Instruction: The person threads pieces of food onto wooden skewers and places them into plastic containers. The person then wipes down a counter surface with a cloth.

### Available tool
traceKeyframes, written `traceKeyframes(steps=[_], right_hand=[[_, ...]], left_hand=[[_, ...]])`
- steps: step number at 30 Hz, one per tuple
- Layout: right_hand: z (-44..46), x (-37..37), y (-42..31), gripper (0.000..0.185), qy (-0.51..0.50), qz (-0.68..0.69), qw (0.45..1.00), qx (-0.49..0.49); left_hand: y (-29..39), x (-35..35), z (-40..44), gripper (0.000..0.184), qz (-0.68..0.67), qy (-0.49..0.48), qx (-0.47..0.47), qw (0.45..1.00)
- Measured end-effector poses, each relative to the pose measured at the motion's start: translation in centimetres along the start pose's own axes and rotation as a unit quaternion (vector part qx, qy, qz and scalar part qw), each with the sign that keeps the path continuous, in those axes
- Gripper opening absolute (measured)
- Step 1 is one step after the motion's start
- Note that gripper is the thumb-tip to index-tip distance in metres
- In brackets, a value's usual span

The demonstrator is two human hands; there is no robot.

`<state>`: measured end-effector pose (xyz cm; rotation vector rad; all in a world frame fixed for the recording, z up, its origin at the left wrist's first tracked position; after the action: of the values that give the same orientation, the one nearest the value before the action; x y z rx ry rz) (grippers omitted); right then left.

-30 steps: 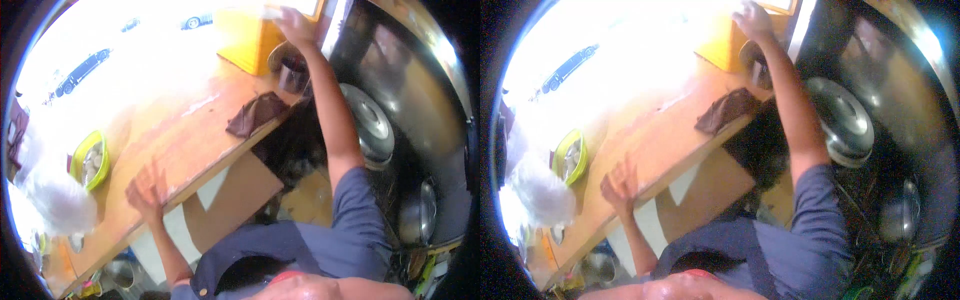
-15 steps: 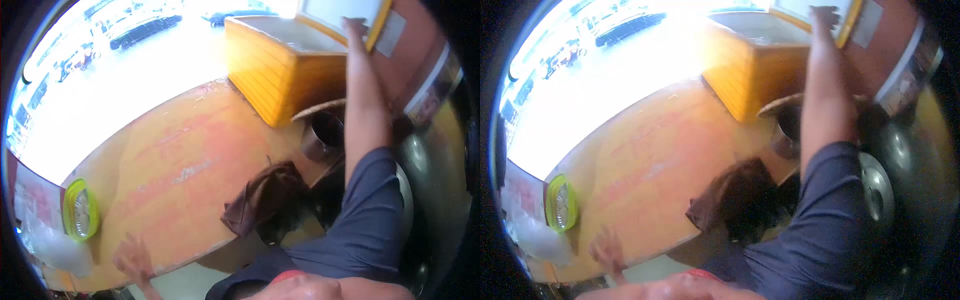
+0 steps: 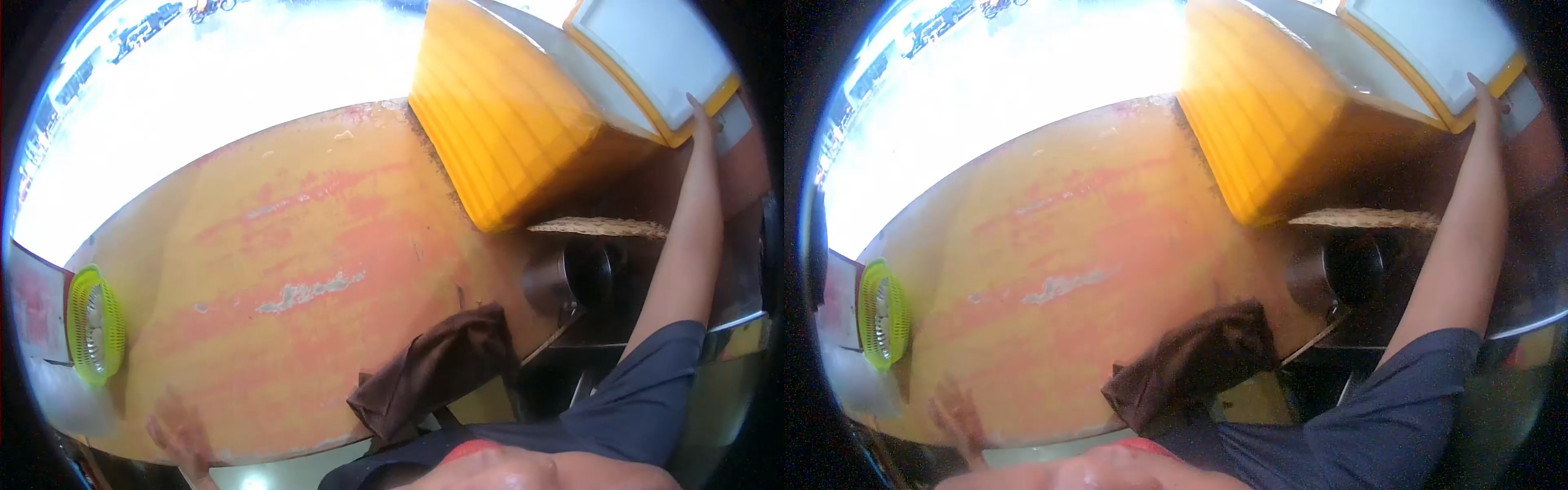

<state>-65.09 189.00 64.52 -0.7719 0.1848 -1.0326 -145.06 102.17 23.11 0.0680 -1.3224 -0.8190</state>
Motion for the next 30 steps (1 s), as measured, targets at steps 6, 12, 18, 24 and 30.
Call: traceKeyframes(steps=[6,12,18,24,30], right_hand=[[2.2,-4.6,0.6,0.092,-0.133,0.099,0.985,0.045],[3.9,-8.7,3.8,0.081,-0.165,0.098,0.980,0.044],[-5.7,-1.8,-3.8,0.066,-0.127,0.129,0.983,0.022],[-9.9,-2.9,-7.9,0.049,-0.207,0.204,0.957,-0.011],[-14.1,-3.9,-10.8,0.048,-0.286,0.083,0.954,0.024]], left_hand=[[-1.1,1.3,-1.5,0.061,0.012,0.041,-0.011,0.999],[-2.1,0.0,-1.2,0.062,0.133,0.012,-0.026,0.991],[-1.2,0.9,-1.0,0.065,0.163,0.047,-0.087,0.982],[-0.3,1.6,-0.9,0.067,0.066,0.026,0.009,0.997],[-0.1,1.7,-0.9,0.068,-0.015,0.041,0.029,0.999]])
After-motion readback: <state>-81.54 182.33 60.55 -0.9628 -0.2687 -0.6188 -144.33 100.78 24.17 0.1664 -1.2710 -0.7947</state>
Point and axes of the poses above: each hand's wrist, its own z-axis towards the middle knuckle, its own x-axis out of the back of the hand, y = z × x, the point moved 10 cm from there along z, towards the middle knuckle, and after that the axes turned 11 degrees about x, right-handed, at the moved point
